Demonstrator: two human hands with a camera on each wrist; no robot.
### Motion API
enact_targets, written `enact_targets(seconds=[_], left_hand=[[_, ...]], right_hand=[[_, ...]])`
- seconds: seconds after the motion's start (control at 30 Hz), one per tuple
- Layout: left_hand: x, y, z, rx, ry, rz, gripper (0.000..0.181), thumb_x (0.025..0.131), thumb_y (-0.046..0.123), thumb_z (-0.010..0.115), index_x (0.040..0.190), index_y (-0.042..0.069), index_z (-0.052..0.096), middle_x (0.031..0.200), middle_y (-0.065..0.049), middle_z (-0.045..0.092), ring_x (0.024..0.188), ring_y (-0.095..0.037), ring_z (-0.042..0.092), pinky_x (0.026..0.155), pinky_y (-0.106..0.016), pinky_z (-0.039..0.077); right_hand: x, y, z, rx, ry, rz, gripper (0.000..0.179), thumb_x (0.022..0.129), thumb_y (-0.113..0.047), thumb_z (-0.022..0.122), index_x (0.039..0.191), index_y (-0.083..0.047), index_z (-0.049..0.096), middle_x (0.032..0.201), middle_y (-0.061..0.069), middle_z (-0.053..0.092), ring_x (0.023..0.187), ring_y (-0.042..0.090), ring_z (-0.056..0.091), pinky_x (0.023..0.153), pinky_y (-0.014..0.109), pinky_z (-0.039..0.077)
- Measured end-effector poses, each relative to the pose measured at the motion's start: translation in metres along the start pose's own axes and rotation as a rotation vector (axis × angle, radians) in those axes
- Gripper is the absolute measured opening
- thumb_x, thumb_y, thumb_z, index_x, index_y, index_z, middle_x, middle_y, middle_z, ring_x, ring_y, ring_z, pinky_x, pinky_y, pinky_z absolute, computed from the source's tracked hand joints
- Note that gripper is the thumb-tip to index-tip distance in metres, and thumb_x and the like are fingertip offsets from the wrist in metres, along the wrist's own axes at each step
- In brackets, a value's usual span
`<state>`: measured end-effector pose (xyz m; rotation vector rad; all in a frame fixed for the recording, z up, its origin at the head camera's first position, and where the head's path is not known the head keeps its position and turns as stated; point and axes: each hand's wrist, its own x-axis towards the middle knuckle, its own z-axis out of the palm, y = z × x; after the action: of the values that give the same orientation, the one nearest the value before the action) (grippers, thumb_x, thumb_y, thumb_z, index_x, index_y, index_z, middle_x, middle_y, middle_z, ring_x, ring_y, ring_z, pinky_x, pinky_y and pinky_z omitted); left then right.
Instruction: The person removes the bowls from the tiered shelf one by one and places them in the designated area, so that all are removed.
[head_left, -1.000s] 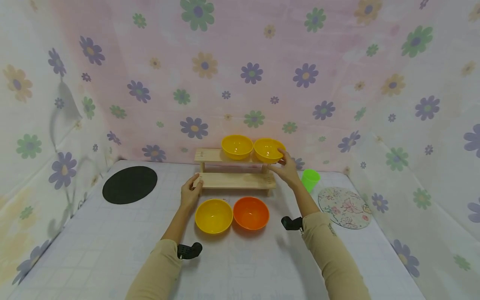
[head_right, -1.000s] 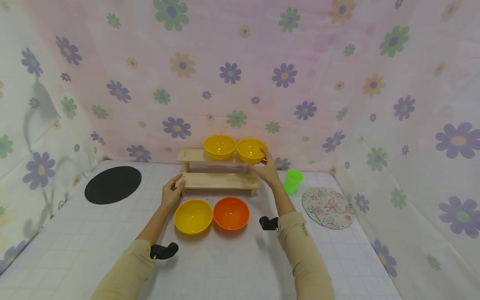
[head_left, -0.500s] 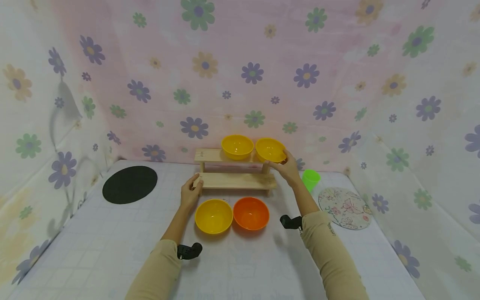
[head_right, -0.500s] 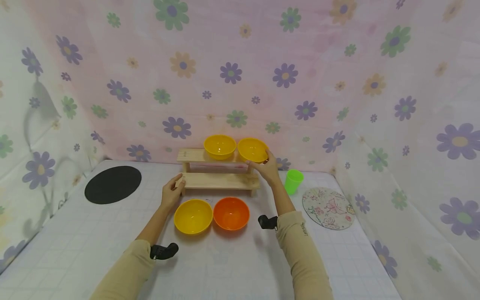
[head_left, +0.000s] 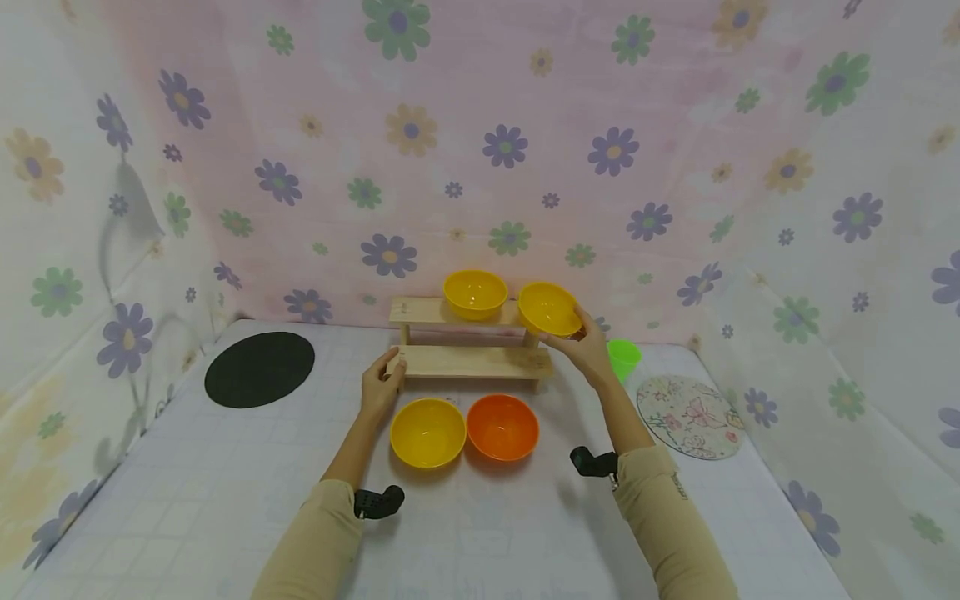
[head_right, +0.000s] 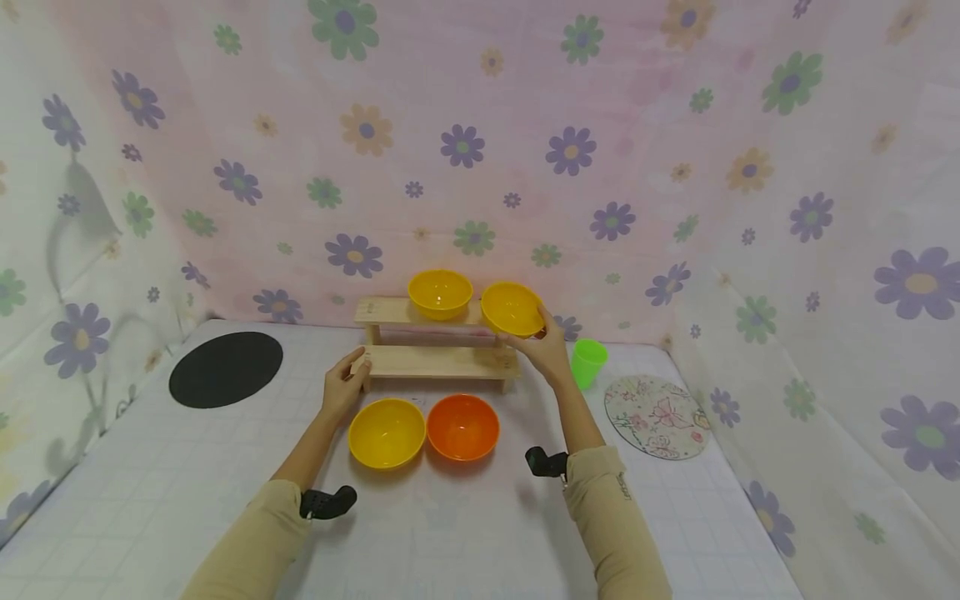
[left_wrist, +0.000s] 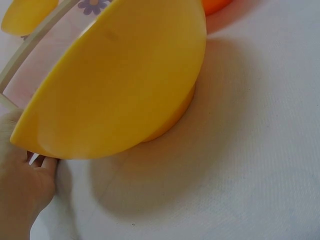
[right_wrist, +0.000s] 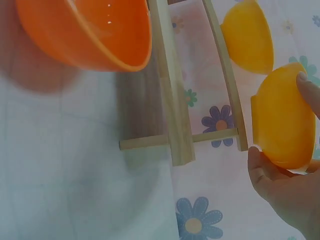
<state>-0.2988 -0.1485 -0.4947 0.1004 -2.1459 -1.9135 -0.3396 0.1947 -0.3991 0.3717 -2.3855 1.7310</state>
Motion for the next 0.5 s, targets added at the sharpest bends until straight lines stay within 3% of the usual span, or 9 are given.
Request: enact_targets(seconds=[0.13, 0.23, 0.3, 0.4, 0.5], left_hand=[[-0.006, 0.014, -0.003, -0.025, -0.014, 0.0, 0.044, 0.094, 0.01, 0.055, 0.134, -0.007, 0.046, 0.142, -0.026, 0.039, 0.071, -0.008, 0.046, 0.061, -0.012, 0.039], [-0.012, 0.028, -0.004, -0.025, -0.023, 0.013, 0.043, 0.094, 0.005, 0.053, 0.133, -0.011, 0.044, 0.141, -0.029, 0.038, 0.075, -0.017, 0.049, 0.063, -0.013, 0.04], [-0.016, 0.034, -0.004, -0.013, -0.023, 0.012, 0.043, 0.095, 0.005, 0.052, 0.134, -0.011, 0.044, 0.142, -0.028, 0.038, 0.092, -0.024, 0.051, 0.071, -0.013, 0.04], [-0.019, 0.038, -0.003, 0.002, -0.025, 0.006, 0.043, 0.095, 0.005, 0.051, 0.134, -0.011, 0.043, 0.143, -0.028, 0.037, 0.104, -0.03, 0.048, 0.081, -0.02, 0.042], [-0.016, 0.034, -0.003, -0.002, -0.029, -0.005, 0.043, 0.095, 0.006, 0.052, 0.134, -0.01, 0.043, 0.142, -0.028, 0.037, 0.092, -0.027, 0.052, 0.078, -0.02, 0.044]], right_hand=[[-0.01, 0.003, -0.007, -0.013, -0.006, 0.007, 0.086, 0.08, -0.021, 0.076, 0.148, -0.006, 0.026, 0.143, 0.017, 0.04, 0.114, 0.032, 0.046, 0.085, 0.014, 0.042], [-0.018, 0.004, -0.011, -0.016, -0.014, 0.005, 0.085, 0.081, -0.02, 0.075, 0.148, -0.005, 0.026, 0.142, 0.017, 0.04, 0.115, 0.033, 0.047, 0.085, 0.013, 0.043], [-0.024, 0.004, -0.014, -0.006, -0.024, 0.004, 0.085, 0.081, -0.02, 0.075, 0.148, -0.005, 0.025, 0.142, 0.018, 0.04, 0.116, 0.034, 0.046, 0.085, 0.011, 0.043], [-0.036, -0.003, -0.018, -0.006, -0.033, 0.041, 0.086, 0.082, -0.019, 0.074, 0.149, -0.004, 0.022, 0.145, 0.019, 0.036, 0.12, 0.036, 0.044, 0.085, 0.011, 0.043], [-0.046, 0.0, -0.021, -0.027, -0.034, 0.086, 0.09, 0.082, -0.022, 0.074, 0.15, -0.004, 0.018, 0.148, 0.018, 0.032, 0.123, 0.036, 0.042, 0.095, 0.021, 0.043]])
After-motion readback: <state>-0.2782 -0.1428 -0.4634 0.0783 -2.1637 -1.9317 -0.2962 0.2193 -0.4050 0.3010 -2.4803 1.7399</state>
